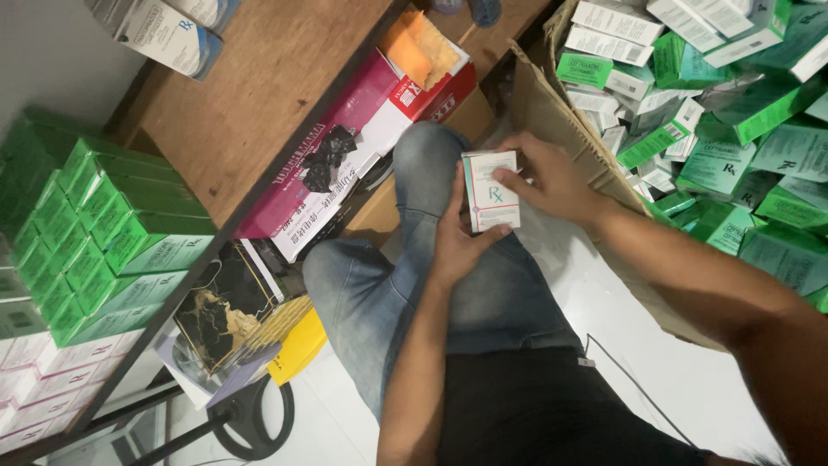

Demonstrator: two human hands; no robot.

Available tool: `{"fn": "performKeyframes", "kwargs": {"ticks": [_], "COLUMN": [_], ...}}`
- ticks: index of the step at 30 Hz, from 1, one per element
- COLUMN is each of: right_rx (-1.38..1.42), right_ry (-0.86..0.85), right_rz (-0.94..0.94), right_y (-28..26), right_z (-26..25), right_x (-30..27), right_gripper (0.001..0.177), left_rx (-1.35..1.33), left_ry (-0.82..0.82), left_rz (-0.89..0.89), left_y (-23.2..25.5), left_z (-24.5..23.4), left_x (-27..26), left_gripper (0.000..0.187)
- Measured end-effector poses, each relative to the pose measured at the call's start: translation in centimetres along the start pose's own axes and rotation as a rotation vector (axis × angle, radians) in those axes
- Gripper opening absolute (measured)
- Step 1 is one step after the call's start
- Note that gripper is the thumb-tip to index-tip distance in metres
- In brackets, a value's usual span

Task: The person sits on the floor and repeatedly picks up small green and white boxes from a large cardboard container. They open the boxes to reveal blister packs inside, then close them and place them back into the container.

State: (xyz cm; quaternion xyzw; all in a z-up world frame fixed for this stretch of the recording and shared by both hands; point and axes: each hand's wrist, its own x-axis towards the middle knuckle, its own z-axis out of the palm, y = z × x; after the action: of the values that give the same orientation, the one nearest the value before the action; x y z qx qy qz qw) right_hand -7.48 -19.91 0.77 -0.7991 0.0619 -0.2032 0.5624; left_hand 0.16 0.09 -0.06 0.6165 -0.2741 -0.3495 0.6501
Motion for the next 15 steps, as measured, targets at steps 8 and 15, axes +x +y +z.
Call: {"fn": "performKeyframes", "kwargs": {"ticks": [8,15], "right_rx": [0.182,0.083], "right_ry": [-0.057,0.046], "right_rz": [0.067,-0.059], "right_y": [-0.3,-7.5], "right_z": [1.7,5.4], "right_x": [-0.2,1.8], "right_gripper": [0.069,0.090], "left_rx": [0.021,0.390], "left_ry": [0.139,0.635], "left_rz": [0.172,0.496], "left_y": [-0.7,2.7], "left_z": [0.4,1.3], "left_x": [0.3,1.5], "left_gripper": [0.109,0.066]}}
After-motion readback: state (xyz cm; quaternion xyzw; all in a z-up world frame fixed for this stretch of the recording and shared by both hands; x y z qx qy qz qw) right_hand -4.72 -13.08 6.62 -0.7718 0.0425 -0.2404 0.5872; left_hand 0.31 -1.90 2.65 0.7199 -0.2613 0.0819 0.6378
